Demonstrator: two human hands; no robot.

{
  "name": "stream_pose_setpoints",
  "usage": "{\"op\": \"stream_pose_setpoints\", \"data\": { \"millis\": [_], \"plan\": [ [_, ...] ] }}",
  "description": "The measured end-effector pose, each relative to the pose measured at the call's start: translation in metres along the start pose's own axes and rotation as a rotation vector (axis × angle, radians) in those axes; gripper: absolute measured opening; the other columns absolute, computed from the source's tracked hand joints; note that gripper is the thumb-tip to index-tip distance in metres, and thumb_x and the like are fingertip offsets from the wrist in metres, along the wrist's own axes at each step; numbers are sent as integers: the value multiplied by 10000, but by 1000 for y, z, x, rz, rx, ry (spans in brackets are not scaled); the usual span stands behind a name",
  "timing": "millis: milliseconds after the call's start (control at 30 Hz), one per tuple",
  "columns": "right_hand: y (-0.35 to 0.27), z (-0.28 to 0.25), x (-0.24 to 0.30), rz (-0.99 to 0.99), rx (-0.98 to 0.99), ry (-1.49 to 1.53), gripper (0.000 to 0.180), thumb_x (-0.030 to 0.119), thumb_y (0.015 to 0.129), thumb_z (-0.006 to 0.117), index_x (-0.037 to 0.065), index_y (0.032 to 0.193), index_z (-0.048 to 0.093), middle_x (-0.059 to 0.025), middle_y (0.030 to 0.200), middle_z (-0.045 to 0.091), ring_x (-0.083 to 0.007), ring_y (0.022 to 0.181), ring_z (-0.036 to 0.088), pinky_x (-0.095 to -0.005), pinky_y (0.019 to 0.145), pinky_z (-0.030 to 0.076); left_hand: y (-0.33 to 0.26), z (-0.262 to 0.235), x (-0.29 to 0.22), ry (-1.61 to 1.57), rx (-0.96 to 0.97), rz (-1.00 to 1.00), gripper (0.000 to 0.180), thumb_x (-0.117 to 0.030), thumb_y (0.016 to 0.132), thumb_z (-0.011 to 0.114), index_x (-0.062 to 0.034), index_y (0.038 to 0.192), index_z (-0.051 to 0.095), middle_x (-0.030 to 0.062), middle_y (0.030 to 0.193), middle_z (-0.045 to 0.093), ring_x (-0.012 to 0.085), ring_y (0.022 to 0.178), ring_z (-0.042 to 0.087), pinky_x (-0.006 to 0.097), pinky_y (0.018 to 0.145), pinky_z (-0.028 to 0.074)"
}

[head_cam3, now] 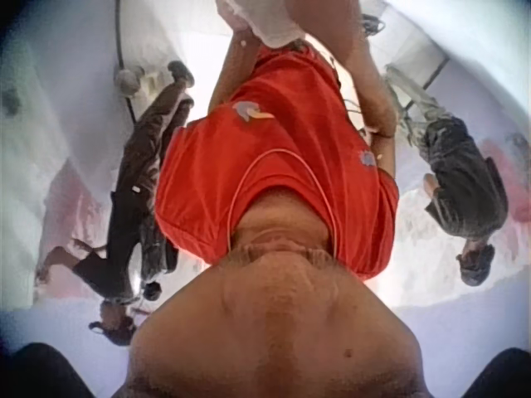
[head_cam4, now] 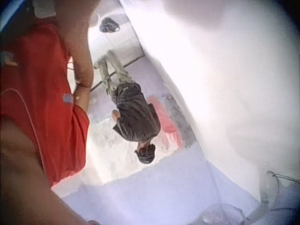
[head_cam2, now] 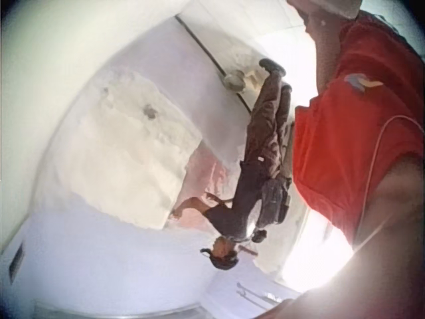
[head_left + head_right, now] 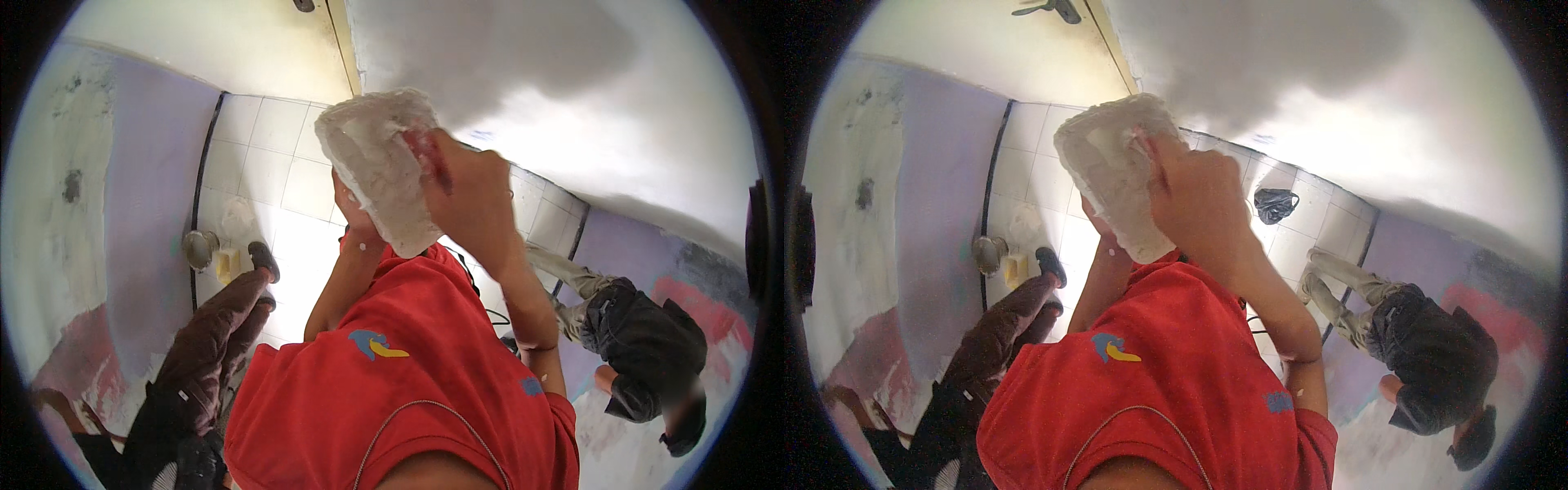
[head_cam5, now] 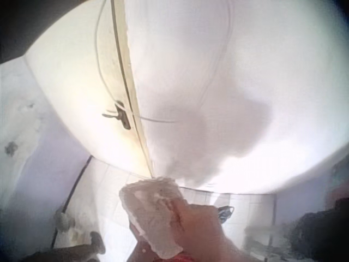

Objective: The person applies white plaster to a ceiling using a trowel and hawk. They repeatedly scoop plaster from the hawk and spread it onto the ceiling surface in smooth strokes.

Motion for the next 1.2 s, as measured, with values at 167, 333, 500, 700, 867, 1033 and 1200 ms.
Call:
{"op": "stream_pose_setpoints", "data": {
  "millis": [167,333,500,700,867,1033,1200],
  "plan": [
    [74,11,11,100,38,-95,208,79,776,564,24,976,556,-200,650,587,-367,595,594,-429,548,463,64,7,-40,45,-34,-71,554,-478,958,253,-108,1355,365,105,1266,499,249,1134,523,386,946,471],
    [133,36,-5,180,91,-23,236,90,759,554,28,986,560,-217,639,591,-399,611,602,-463,581,490,128,10,-51,73,-48,-108,551,-476,961,251,-111,1358,363,107,1278,490,250,1135,524,389,948,469],
    [170,17,-23,129,36,98,178,99,774,580,12,929,577,-200,598,568,-379,543,577,-423,506,450,166,3,-43,-97,-4,-130,528,-459,968,258,-111,1348,374,103,1252,509,245,1119,532,387,938,474],
    [185,7,-56,100,86,110,157,103,790,596,-1,904,567,-188,585,559,-358,503,557,-385,476,428,192,23,-15,205,43,-3,513,-458,966,271,-122,1339,376,96,1245,515,234,1100,545,388,925,487],
    [193,-21,-69,161,-13,61,173,77,755,575,33,922,585,-200,600,577,-375,565,600,-454,518,470,196,43,-4,46,16,-132,479,-427,970,269,-124,1322,387,89,1222,522,224,1096,545,372,910,497],
    [178,-12,-69,143,-34,-230,243,62,743,586,39,985,573,-172,617,576,-350,576,601,-416,522,471,203,50,15,164,-16,-120,501,-442,969,249,-115,1324,384,93,1235,515,235,1108,537,369,916,491],
    [168,-23,-61,179,37,-32,255,91,765,561,50,1017,576,-179,624,596,-361,583,609,-439,543,485,194,44,15,-39,140,-168,522,-455,968,240,-108,1334,376,98,1256,500,240,1123,520,375,947,463]
  ]
}}
Point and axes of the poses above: each hand's wrist, its own y-axis towards the middle knuckle, its own z-axis out of the palm, x = y × z, the point moved 1 cm from there along y, towards the middle knuckle
